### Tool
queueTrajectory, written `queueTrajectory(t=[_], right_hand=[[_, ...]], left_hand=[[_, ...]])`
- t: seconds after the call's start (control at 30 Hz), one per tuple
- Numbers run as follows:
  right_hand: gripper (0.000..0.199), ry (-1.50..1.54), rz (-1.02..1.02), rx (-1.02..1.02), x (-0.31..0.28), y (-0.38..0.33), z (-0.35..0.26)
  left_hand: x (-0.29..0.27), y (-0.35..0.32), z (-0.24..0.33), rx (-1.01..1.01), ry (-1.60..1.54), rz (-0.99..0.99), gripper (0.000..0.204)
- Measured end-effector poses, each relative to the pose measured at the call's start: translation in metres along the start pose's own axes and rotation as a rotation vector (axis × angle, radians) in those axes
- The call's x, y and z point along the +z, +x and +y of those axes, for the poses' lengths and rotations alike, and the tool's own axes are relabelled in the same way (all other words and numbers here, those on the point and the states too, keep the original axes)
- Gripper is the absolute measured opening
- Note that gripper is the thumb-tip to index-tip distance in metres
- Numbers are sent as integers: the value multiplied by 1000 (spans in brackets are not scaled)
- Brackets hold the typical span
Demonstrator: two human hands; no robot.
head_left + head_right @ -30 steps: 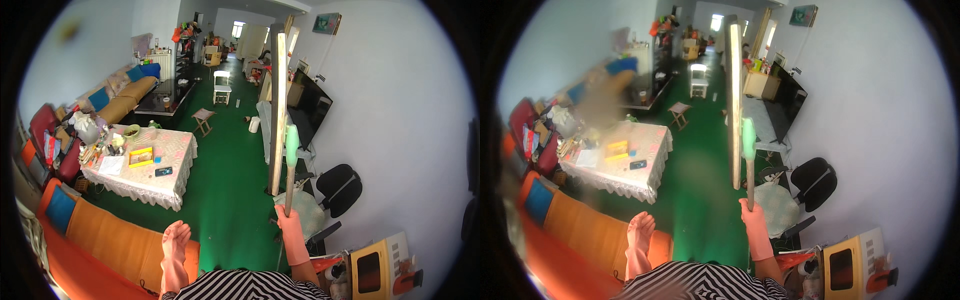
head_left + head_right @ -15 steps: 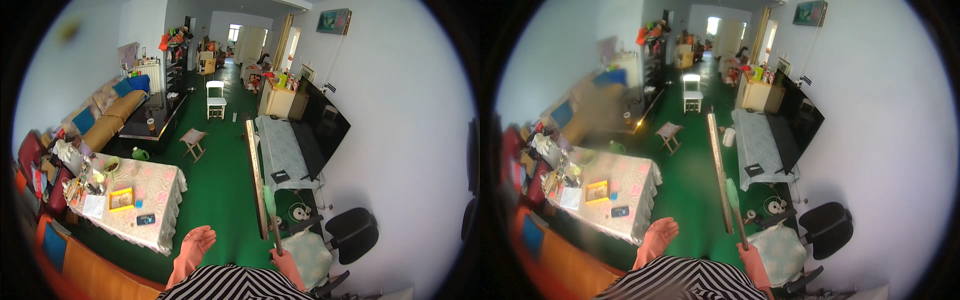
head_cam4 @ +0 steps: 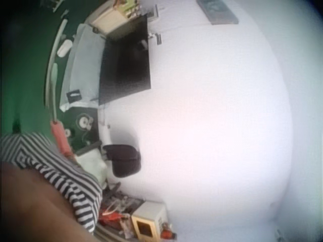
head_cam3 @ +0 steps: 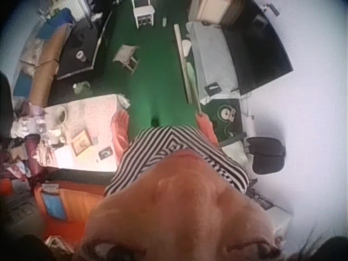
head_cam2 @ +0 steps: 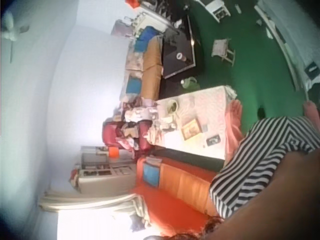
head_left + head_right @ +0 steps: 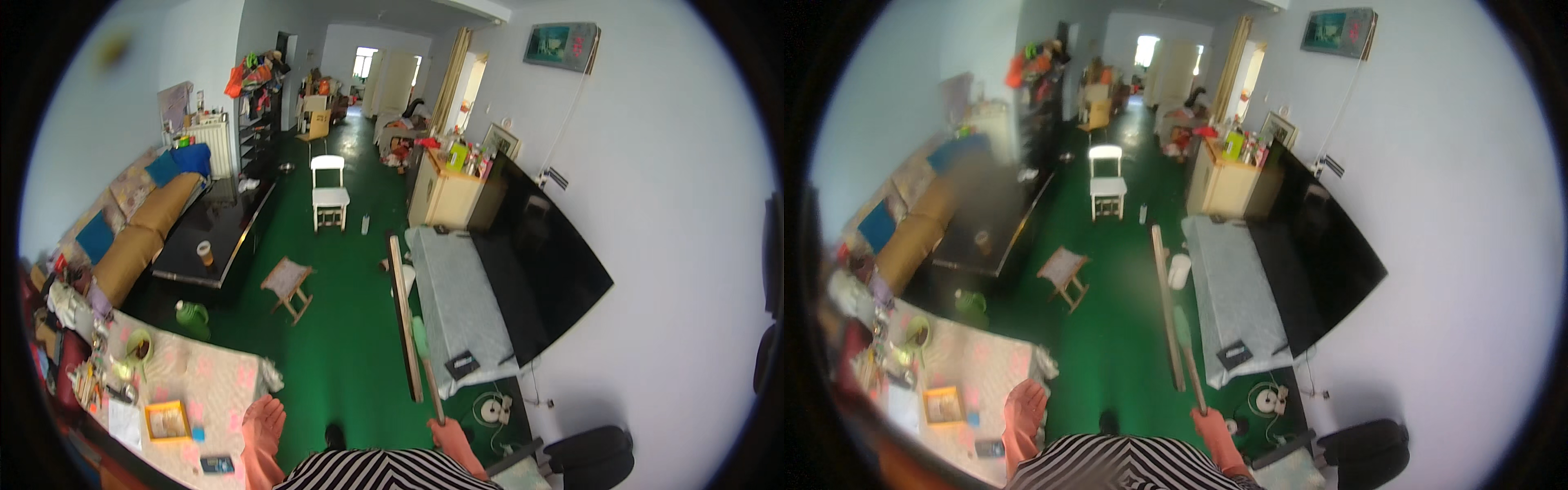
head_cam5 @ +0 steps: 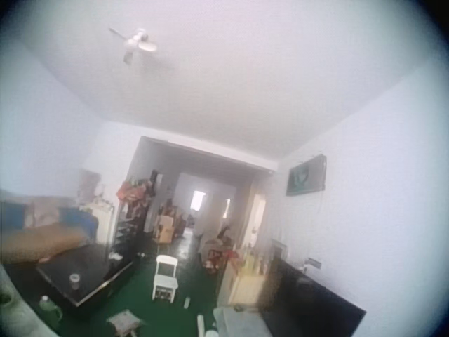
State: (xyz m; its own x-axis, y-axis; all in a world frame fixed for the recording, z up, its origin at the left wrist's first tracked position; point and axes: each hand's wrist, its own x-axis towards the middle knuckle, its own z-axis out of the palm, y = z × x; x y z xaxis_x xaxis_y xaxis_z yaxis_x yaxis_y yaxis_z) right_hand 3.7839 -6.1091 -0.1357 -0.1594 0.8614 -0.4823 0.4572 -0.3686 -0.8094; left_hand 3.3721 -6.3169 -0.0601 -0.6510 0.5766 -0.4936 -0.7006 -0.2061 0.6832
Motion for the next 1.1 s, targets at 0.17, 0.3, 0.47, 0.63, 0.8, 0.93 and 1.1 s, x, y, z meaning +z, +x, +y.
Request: queueTrajectory(t=[0.17,0.3,0.47,0.63,0.8,0.93,1.1], right_hand=[[23,10,50,61,24,107,-93],[22,81,124,114,35,199,-154],[21,109,96,109,43,336,-192],[22,131,64,207,41,485,-266],[29,4,46,214,52,649,-366],[28,-78,-30,200,70,749,-491],[23,3,-135,238,94,872,-572]], left_hand=[[160,144,67,-4,57,-148,42],[295,241,85,-63,226,-397,34],[393,387,52,-186,437,-621,30],[488,497,40,-236,525,-556,35],[564,604,58,-192,541,-473,46],[604,724,64,-179,540,-453,62],[704,864,63,-267,616,-495,65]])
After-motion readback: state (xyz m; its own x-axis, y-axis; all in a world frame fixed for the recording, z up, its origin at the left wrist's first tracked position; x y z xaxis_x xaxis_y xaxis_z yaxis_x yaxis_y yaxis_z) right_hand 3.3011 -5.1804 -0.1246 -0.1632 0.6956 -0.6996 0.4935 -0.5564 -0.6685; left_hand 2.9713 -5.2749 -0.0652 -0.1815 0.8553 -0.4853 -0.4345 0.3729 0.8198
